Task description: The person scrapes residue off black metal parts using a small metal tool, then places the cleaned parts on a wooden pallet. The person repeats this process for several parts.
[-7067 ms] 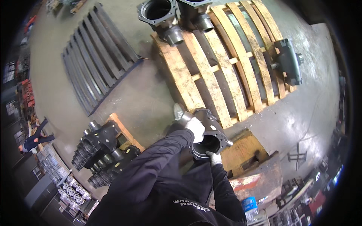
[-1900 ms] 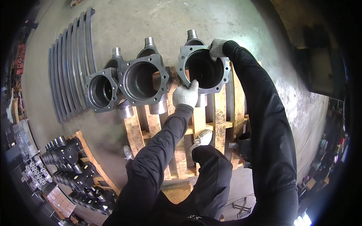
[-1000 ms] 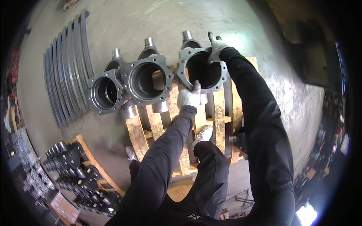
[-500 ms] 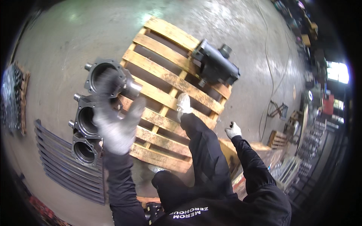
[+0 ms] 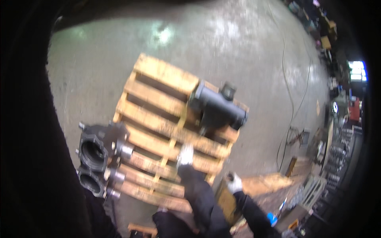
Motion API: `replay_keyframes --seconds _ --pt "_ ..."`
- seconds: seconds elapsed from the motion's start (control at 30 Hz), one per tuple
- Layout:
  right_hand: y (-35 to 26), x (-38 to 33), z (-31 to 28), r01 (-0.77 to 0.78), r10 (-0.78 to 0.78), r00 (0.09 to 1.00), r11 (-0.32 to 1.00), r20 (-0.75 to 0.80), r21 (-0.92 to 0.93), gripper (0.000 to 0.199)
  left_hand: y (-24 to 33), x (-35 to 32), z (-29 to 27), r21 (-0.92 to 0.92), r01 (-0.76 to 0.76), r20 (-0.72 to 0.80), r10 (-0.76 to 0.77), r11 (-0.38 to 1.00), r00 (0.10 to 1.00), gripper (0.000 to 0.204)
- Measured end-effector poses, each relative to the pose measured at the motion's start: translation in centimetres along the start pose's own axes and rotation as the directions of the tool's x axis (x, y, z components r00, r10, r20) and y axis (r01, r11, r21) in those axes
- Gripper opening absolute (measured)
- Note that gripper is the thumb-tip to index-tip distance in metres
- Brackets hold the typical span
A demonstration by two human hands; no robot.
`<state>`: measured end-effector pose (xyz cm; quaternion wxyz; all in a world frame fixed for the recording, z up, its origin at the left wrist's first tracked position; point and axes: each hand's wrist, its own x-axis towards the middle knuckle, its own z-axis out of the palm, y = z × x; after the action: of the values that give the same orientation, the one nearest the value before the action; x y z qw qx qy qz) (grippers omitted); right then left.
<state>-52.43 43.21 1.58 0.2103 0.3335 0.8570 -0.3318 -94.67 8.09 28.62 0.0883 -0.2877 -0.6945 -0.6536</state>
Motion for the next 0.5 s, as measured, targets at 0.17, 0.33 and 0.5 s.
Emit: replay_keyframes --seconds 0.17,0.33,0.5 --pt "-2.5 2.7 -4.8 -0.124 0.091 0.981 0.973 0.171 0.194 0.046 -6.9 5.5 4.4 0.041 0.185 -0.016 -0.184 0.982 0.983 0.072" --pt "-0.1 8.4 -3.0 -0.152 0.131 0.984 0.972 0.123 0.18 0.03 -9.7 6.5 6.2 0.049 0.304 0.008 -0.304 0.952 0.953 0.074" --pt "7.2 -2.4 -1.8 -0.069 0.078 0.995 0.99 -0.066 0.126 0.028 -10.0 8.2 8.4 0.107 0.265 0.097 -0.276 0.958 0.956 0.077"
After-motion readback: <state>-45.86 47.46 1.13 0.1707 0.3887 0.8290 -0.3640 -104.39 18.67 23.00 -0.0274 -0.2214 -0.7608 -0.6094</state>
